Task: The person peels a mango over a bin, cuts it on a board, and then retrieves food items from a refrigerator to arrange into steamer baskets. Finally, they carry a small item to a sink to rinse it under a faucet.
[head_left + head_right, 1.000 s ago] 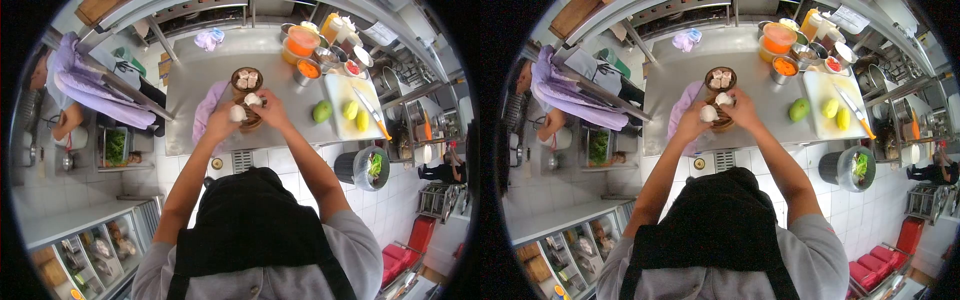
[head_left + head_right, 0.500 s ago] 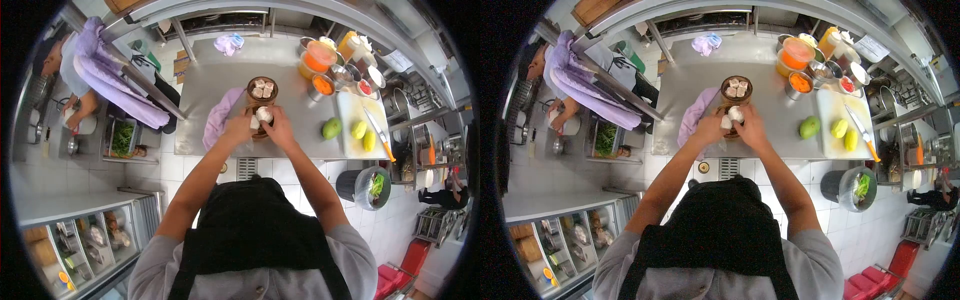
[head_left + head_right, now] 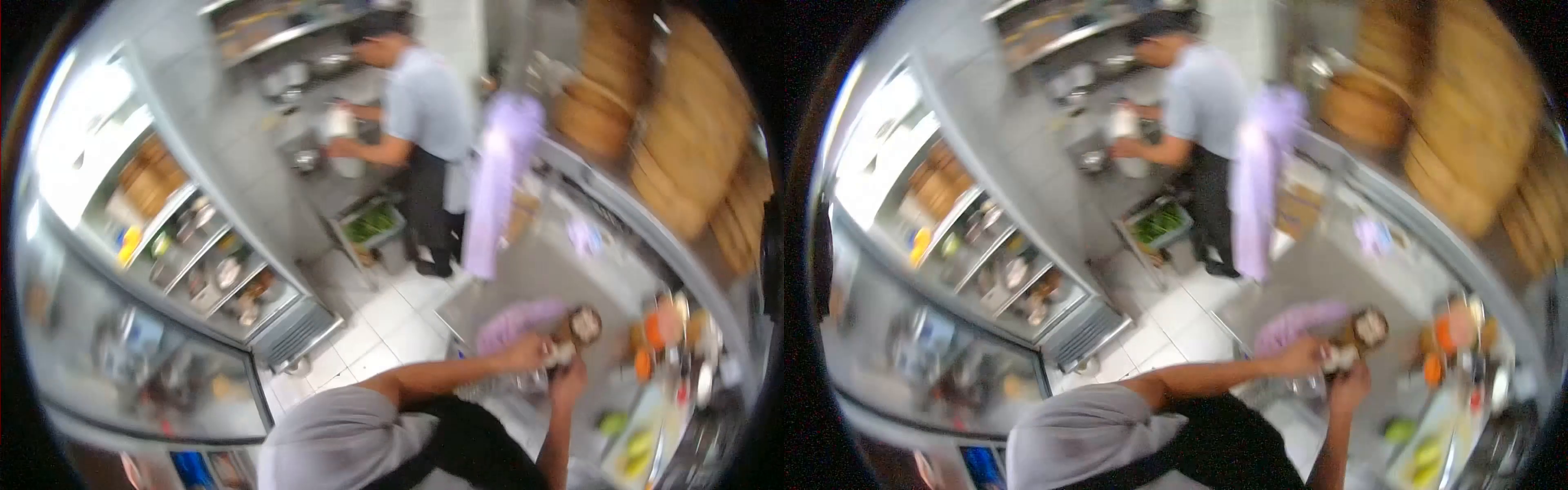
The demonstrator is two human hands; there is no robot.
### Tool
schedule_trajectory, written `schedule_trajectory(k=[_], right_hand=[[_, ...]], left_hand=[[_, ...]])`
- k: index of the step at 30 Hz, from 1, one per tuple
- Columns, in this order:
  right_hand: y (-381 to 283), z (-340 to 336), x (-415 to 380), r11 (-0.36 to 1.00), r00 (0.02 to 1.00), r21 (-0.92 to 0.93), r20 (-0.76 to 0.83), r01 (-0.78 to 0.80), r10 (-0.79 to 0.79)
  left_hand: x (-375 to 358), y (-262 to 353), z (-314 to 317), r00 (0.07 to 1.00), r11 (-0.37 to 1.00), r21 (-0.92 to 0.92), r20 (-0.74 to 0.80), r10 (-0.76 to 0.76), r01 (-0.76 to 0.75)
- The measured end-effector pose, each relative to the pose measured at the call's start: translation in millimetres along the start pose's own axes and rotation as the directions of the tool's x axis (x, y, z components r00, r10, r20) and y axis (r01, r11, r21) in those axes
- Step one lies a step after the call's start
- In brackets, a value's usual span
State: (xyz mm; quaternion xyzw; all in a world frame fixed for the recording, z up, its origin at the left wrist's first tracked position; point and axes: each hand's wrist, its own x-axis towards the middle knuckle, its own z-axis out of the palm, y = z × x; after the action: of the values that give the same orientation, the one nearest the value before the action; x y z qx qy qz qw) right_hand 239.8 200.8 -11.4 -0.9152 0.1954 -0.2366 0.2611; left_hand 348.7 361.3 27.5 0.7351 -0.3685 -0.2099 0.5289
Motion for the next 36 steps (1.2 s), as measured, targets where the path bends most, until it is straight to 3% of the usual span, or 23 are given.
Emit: schedule_trajectory(k=[1, 4, 6, 8, 10, 14, 16, 17, 19, 20, 21, 22, 23, 25, 26, 28, 29, 30, 31, 32, 33, 34, 36], right_hand=[[15, 10, -6, 0.992, 1.000, -0.125, -0.015, 0.015, -0.017], [18, 3, -7, 0.985, 0.998, -0.164, -0.032, 0.046, -0.052], [20, 1, -4, 0.977, 0.970, 0.002, -0.123, 0.213, -0.211], [-14, -22, -14, 0.959, 0.985, 0.233, -0.090, 0.161, -0.144], [-56, -45, -26, 0.593, 0.980, 0.799, 0.182, -0.098, -0.084], [-33, 2, -65, 0.444, 0.834, 0.789, 0.532, -0.425, -0.146], [-31, 15, -78, -0.022, 0.704, 0.704, 0.710, -0.710, 0.031], [-30, 13, -82, -0.029, 0.714, 0.714, 0.700, -0.699, 0.030], [-32, 4, -93, 0.812, 0.869, 0.487, 0.493, -0.321, 0.047], [-40, -3, -98, 0.809, 0.875, 0.490, 0.481, -0.324, 0.058], [-53, -13, -101, 0.327, 0.844, 0.779, 0.502, -0.535, 0.188], [-61, -20, -103, -0.270, 0.775, 0.817, 0.573, -0.510, 0.267], [-60, -23, -108, -0.267, 0.774, 0.820, 0.569, -0.507, 0.278], [-51, -33, -130, -0.192, 0.821, 0.836, 0.545, -0.515, 0.170], [-47, -39, -144, -0.189, 0.814, 0.843, 0.536, -0.503, 0.224], [-58, -49, -179, 0.495, 0.800, 0.643, 0.559, -0.584, 0.216], [-61, -48, -201, 0.846, 0.957, 0.483, 0.273, -0.226, 0.100], [-92, -66, -202, 0.745, 0.945, 0.593, 0.290, -0.303, 0.153], [-118, -96, -197, 0.810, 0.904, 0.470, 0.396, -0.352, 0.163], [-93, -79, -213, 0.860, 0.961, 0.493, 0.276, -0.132, -0.011], [-92, -84, -214, 0.906, 0.968, 0.423, 0.237, -0.030, -0.079], [-77, -76, -226, 0.879, 0.981, 0.475, 0.190, -0.051, -0.046], [-45, -79, -243, 0.955, 1.000, 0.296, -0.014, -0.005, 0.010]], left_hand=[[-2, -3, 2, 0.993, 0.993, 0.036, -0.027, 0.117, -0.116], [-3, 5, 8, 0.995, 0.997, -0.003, -0.066, 0.072, -0.072], [-6, 4, 7, 0.956, 0.969, -0.109, -0.223, 0.193, -0.221], [-12, 29, 0, 0.951, 0.943, -0.261, -0.280, 0.130, -0.205], [-19, 46, -6, 0.924, 0.850, -0.504, -0.379, -0.057, -0.154], [-37, 68, -3, 0.885, 0.754, -0.639, -0.428, -0.185, -0.151], [-53, 75, -6, 0.869, 0.943, -0.261, -0.491, 0.056, -0.208], [-56, 70, -5, 0.872, 0.943, -0.253, -0.484, 0.068, -0.215], [-67, 47, 8, 0.832, 0.858, 0.354, -0.282, 0.478, -0.373], [-77, 49, 14, 0.832, 0.853, 0.352, -0.267, 0.486, -0.385], [-93, 56, 18, 0.765, 0.767, 0.383, -0.200, 0.613, -0.515], [-103, 58, 22, 0.678, 0.666, 0.400, -0.135, 0.722, -0.630], [-111, 50, 30, 0.678, 0.667, 0.390, -0.134, 0.723, -0.634], [-129, 31, 47, 0.930, 0.929, 0.036, 0.014, 0.368, -0.368], [-133, 21, 52, 0.974, 0.973, 0.063, 0.034, 0.222, -0.224], [-139, -39, 88, 0.992, 0.949, 0.297, -0.031, 0.119, -0.104], [-151, -48, 89, 0.993, 0.997, 0.074, -0.111, 0.031, -0.022], [-167, -66, 93, 0.936, 0.835, 0.501, -0.124, 0.329, -0.227], [-163, -84, 97, 0.991, 0.897, 0.443, 0.120, -0.064, 0.004], [-173, -71, 106, 0.976, 0.910, 0.403, -0.142, 0.164, -0.094], [-175, -36, 108, 0.982, 0.972, -0.139, 0.039, -0.186, 0.190], [-173, -3, 111, 0.797, 0.646, -0.467, 0.376, -0.473, 0.604], [-174, 15, 128, 0.660, 0.503, -0.460, 0.662, -0.355, 0.732]])
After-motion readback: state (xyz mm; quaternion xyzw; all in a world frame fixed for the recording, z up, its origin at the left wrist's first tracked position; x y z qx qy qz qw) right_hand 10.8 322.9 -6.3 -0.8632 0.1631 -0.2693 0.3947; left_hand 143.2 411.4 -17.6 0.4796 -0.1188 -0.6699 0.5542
